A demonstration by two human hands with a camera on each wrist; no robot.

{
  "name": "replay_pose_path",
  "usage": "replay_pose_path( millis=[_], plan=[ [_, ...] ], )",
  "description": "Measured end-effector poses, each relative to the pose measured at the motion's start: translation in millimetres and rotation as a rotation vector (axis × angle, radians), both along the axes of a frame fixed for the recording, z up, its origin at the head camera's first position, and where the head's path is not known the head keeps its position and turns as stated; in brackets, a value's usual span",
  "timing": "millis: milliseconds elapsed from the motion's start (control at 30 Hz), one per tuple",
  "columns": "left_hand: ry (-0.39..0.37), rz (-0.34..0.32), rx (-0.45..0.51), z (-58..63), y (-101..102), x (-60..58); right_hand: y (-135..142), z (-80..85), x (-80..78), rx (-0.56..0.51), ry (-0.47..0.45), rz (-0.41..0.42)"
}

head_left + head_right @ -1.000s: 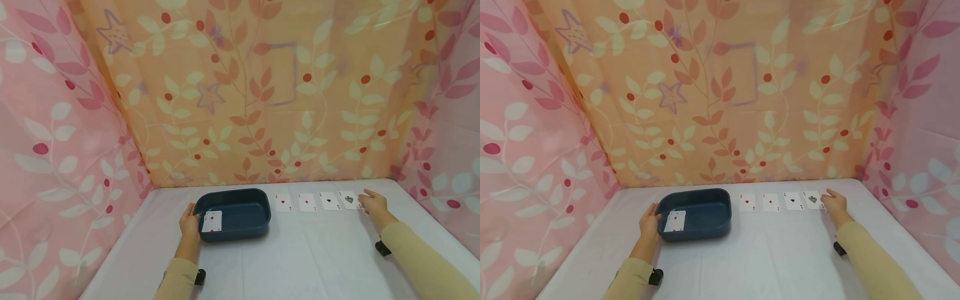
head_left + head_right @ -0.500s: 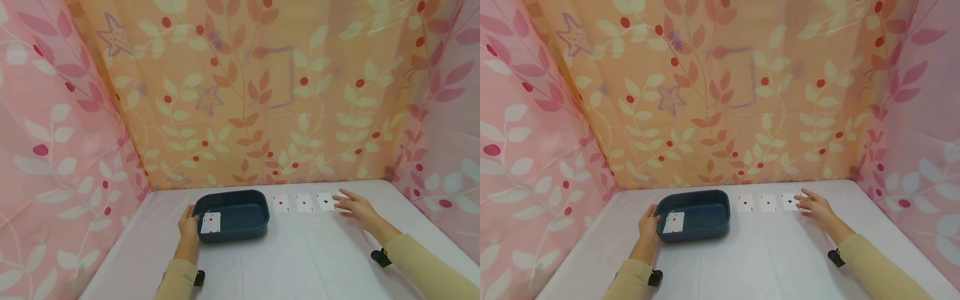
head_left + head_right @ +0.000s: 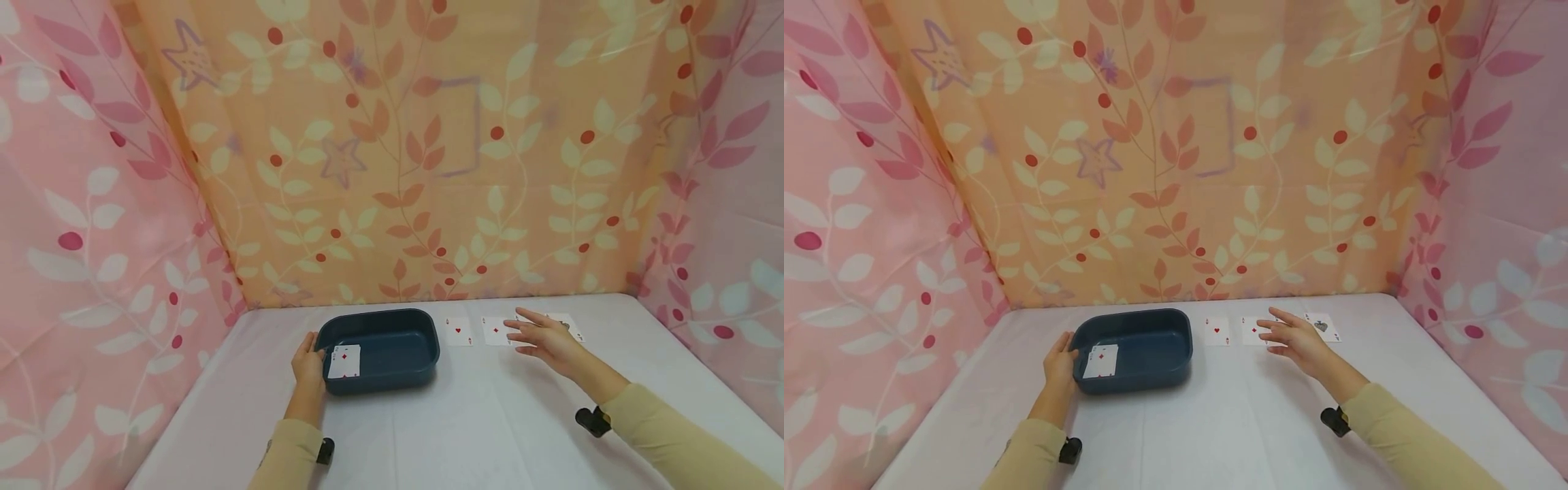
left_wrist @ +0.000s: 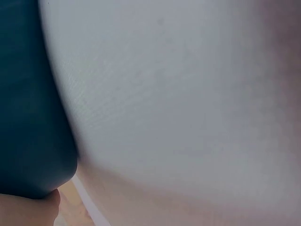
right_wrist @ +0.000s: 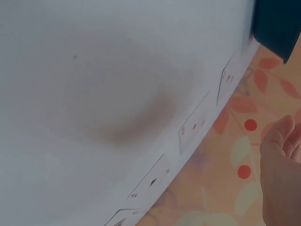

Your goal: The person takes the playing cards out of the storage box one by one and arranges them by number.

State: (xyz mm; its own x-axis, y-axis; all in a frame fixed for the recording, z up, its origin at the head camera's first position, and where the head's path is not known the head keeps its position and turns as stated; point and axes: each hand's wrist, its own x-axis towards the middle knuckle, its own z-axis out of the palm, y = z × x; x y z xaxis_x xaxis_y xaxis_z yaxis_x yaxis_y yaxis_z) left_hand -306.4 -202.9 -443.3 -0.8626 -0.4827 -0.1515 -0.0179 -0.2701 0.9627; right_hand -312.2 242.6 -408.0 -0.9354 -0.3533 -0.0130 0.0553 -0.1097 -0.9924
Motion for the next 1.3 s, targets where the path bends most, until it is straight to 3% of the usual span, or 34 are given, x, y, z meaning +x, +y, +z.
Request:
replay_pose_path(
  millis=[533, 867, 1067, 1300],
  plan=[
    [0.021, 0.011, 0.007, -2.5, 2, -0.4, -96, 6.4, 3.8, -0.124, -0.072, 0.036],
    [0.041, 0.013, 0.018, -4.6, 3, -1.0, -158, -2.9, 1.0, -0.155, -0.047, 0.098],
    [0.019, 0.01, 0.001, -3.0, 4, 0.4, -197, -14.2, -4.0, -0.08, -0.017, 0.135],
    [0.031, 0.01, 0.014, -0.3, 3, 0.8, -245, -24.4, -16.5, 0.158, -0.002, 0.118]
  ],
)
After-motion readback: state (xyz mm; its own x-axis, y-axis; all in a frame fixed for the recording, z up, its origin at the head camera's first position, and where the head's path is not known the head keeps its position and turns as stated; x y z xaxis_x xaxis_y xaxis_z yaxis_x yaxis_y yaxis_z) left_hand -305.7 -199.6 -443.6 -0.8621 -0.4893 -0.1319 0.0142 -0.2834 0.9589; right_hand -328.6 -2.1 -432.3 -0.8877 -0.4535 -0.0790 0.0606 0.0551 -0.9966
